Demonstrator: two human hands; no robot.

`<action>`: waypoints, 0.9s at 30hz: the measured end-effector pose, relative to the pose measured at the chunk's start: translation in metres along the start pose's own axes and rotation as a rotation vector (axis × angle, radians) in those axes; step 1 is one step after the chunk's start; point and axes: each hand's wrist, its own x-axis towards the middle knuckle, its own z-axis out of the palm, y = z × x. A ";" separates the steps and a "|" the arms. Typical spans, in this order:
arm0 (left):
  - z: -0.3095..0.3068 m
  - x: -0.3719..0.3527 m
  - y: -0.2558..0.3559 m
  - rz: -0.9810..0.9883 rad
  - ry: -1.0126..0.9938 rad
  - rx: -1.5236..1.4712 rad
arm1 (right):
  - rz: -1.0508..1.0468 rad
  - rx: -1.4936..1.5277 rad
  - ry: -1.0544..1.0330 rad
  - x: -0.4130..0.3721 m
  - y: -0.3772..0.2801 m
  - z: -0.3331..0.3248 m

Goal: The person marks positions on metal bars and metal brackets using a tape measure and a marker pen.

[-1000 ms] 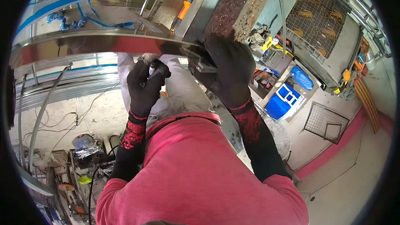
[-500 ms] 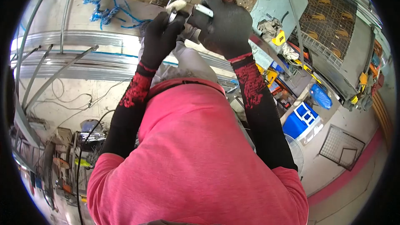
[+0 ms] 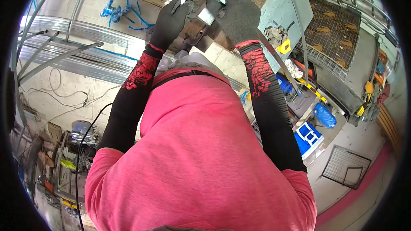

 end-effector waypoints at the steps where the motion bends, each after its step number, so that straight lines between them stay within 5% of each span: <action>1: 0.003 0.002 0.003 -0.100 0.040 -0.084 | 0.017 -0.010 -0.018 0.000 -0.001 -0.002; 5: 0.002 0.004 0.011 -0.376 0.267 -0.150 | 0.003 -0.015 -0.017 0.000 0.001 -0.001; 6: -0.001 0.003 0.007 -0.367 0.267 -0.147 | 0.014 -0.027 -0.026 0.000 0.001 0.000; 8: -0.010 0.005 0.000 0.023 0.317 0.215 | 0.024 -0.032 -0.024 0.002 -0.001 -0.001; 11: -0.011 0.004 0.042 -0.157 0.309 -0.029 | 0.103 0.004 -0.085 0.004 -0.007 -0.006; 12: -0.008 0.006 0.039 -0.019 0.382 0.032 | 0.097 0.017 -0.078 0.003 -0.005 -0.004; 20: -0.001 0.008 0.071 -0.248 0.252 -0.206 | -0.026 0.046 0.088 0.001 0.003 0.009; 27: 0.006 0.011 0.078 -0.304 0.212 -0.181 | 0.019 0.008 0.003 0.002 -0.001 0.002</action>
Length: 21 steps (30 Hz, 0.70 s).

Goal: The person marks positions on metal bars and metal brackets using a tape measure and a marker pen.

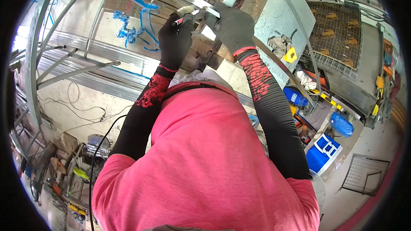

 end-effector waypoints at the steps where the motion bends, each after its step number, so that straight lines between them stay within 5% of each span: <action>1: 0.000 -0.001 0.002 0.025 -0.012 0.023 | 0.001 -0.005 -0.002 0.000 0.000 0.000; 6: 0.002 -0.001 0.005 0.214 -0.014 0.226 | 0.027 -0.008 -0.040 0.000 -0.004 -0.005; 15: -0.002 -0.005 0.042 0.014 -0.084 -0.001 | 0.002 -0.004 -0.016 -0.001 -0.001 -0.002; 21: -0.016 0.031 0.061 0.282 0.071 -0.170 | 0.012 0.057 -0.041 -0.001 0.002 -0.003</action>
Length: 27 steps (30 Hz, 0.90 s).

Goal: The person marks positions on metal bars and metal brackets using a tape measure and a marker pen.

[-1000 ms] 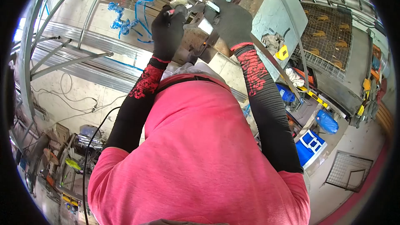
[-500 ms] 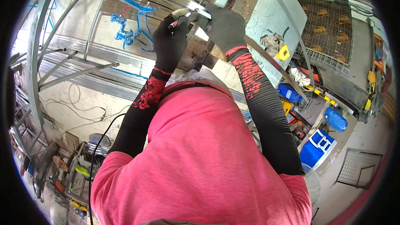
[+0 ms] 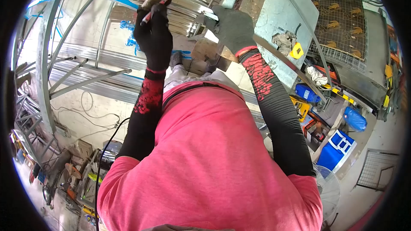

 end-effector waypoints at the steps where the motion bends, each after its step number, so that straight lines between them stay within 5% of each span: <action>1: -0.005 0.014 -0.005 0.010 -0.006 0.004 | -0.007 0.019 -0.025 0.000 0.002 0.000; 4: -0.013 0.070 -0.027 0.535 -0.137 0.578 | -0.019 0.195 -0.073 -0.004 -0.002 -0.024; 5: -0.018 0.080 -0.030 0.545 -0.148 0.582 | -0.015 0.204 -0.062 -0.008 0.001 -0.029; 7: -0.025 0.093 -0.038 0.125 -0.361 0.454 | -0.152 0.363 0.003 -0.018 0.010 -0.042; 8: -0.026 0.099 -0.044 0.301 -0.406 0.624 | -0.105 0.359 -0.053 -0.024 0.010 -0.062; 11: -0.029 0.102 -0.041 0.321 -0.467 0.706 | -0.129 0.633 -0.103 -0.040 0.032 -0.122; 12: -0.035 0.113 -0.051 0.764 -0.493 0.960 | -0.075 0.723 -0.146 -0.046 0.042 -0.139; 13: -0.032 0.113 -0.055 0.779 -0.516 0.952 | -0.114 0.780 -0.126 -0.049 0.041 -0.163; 15: -0.022 0.110 -0.051 0.217 -0.406 0.566 | -0.042 0.861 -0.010 -0.053 0.046 -0.186; 17: -0.019 0.113 -0.039 0.302 -0.475 0.667 | -0.111 0.471 -0.030 -0.037 0.060 -0.201; 19: -0.017 0.114 -0.036 0.039 -0.449 0.585 | -0.070 0.636 0.161 -0.028 0.064 -0.165; 21: -0.012 0.113 -0.025 0.037 -0.465 0.695 | -0.110 0.834 0.030 0.004 0.066 -0.133; 25: -0.017 0.116 -0.034 0.177 -0.492 0.734 | 0.156 0.520 -0.282 0.038 0.031 -0.101; 27: -0.015 0.112 -0.028 0.065 -0.460 0.675 | 0.081 0.519 -0.307 0.048 0.035 -0.059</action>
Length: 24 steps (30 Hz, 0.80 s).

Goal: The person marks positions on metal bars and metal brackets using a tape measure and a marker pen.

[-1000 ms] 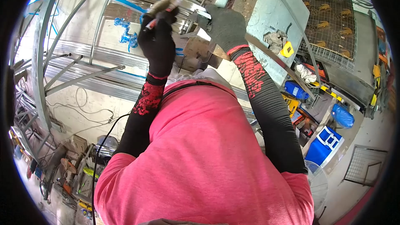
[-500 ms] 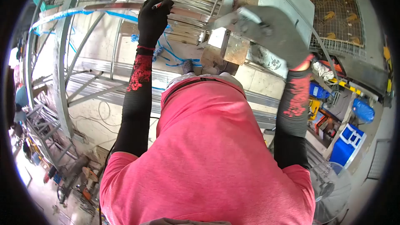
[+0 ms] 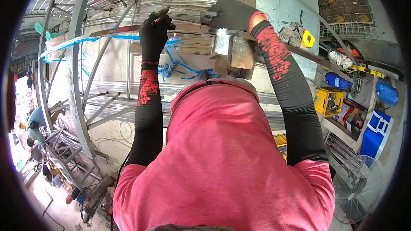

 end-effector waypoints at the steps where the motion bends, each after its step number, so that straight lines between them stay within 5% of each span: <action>1: -0.001 0.000 -0.002 -0.008 -0.004 0.000 | -0.065 -0.015 -0.040 0.008 0.008 0.011; 5: 0.001 0.000 -0.010 0.061 0.003 -0.014 | -0.183 -0.114 0.069 0.003 0.008 0.033; 12: -0.003 0.001 -0.008 0.235 0.046 0.183 | -0.229 0.073 -0.044 0.009 0.030 0.032; 17: -0.005 0.002 -0.010 0.198 -0.002 0.221 | -0.274 -0.023 0.017 -0.002 0.012 0.022; 24: -0.014 0.002 -0.007 0.277 -0.076 0.277 | -0.156 -0.086 -0.044 0.002 0.009 0.023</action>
